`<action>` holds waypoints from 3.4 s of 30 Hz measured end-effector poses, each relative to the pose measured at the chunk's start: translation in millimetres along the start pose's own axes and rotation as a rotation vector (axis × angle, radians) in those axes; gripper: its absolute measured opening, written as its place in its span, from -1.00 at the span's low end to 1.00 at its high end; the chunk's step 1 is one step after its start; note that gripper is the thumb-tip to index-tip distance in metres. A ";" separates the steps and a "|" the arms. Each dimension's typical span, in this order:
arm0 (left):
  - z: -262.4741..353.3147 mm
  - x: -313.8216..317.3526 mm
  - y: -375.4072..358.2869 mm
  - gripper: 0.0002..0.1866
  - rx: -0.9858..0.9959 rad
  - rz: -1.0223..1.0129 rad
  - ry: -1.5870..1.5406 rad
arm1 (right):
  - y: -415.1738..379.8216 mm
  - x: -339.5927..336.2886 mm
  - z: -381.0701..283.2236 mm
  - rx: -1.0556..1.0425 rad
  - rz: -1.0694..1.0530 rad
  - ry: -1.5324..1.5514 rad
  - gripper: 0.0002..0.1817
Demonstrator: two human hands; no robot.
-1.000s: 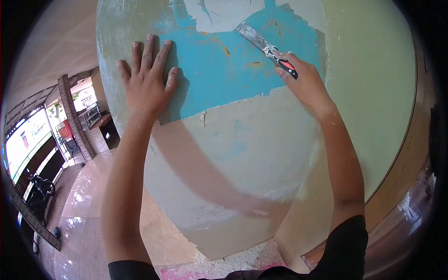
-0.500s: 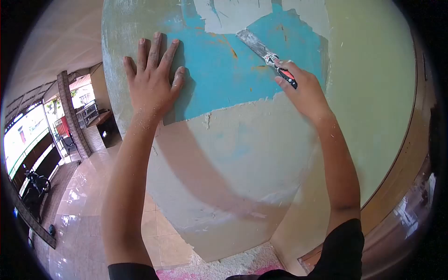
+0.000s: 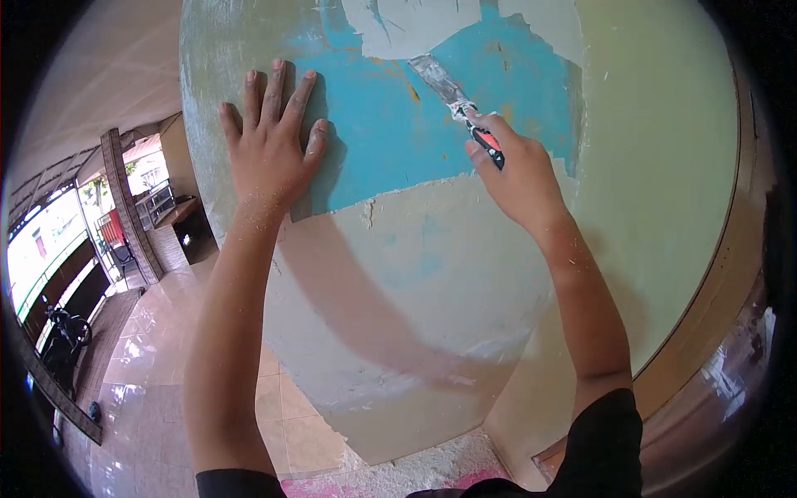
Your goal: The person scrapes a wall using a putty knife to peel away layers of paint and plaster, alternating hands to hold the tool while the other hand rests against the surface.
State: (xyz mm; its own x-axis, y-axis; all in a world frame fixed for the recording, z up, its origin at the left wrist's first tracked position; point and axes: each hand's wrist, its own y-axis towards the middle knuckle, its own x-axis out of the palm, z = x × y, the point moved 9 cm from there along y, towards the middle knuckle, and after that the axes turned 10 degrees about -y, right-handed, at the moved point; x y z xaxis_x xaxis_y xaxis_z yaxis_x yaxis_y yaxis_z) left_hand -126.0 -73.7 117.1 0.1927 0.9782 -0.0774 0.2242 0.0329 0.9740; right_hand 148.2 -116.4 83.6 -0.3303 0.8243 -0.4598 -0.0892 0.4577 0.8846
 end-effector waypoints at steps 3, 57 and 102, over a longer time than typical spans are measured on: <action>0.0 -4.7 2.3 -0.33 -0.003 0.006 -0.007 | -6.2 -4.0 -13.9 -0.009 0.020 0.020 -0.58; -16.4 13.1 -18.3 -0.34 -0.066 -0.023 -0.017 | 1.2 56.8 -91.6 -0.129 -0.094 -0.160 -0.47; -24.6 12.6 -41.2 -0.31 -0.053 -0.042 -0.057 | -45.0 68.3 -20.9 -0.137 -0.103 -0.161 -0.48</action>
State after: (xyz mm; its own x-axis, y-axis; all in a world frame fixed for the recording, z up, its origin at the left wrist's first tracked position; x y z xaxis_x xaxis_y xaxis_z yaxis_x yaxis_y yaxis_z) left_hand -156.3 -57.7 81.2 0.2389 0.9624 -0.1294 0.1825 0.0863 0.9794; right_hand 110.1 -87.6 14.1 -0.1595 0.8233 -0.5447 -0.2452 0.5015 0.8297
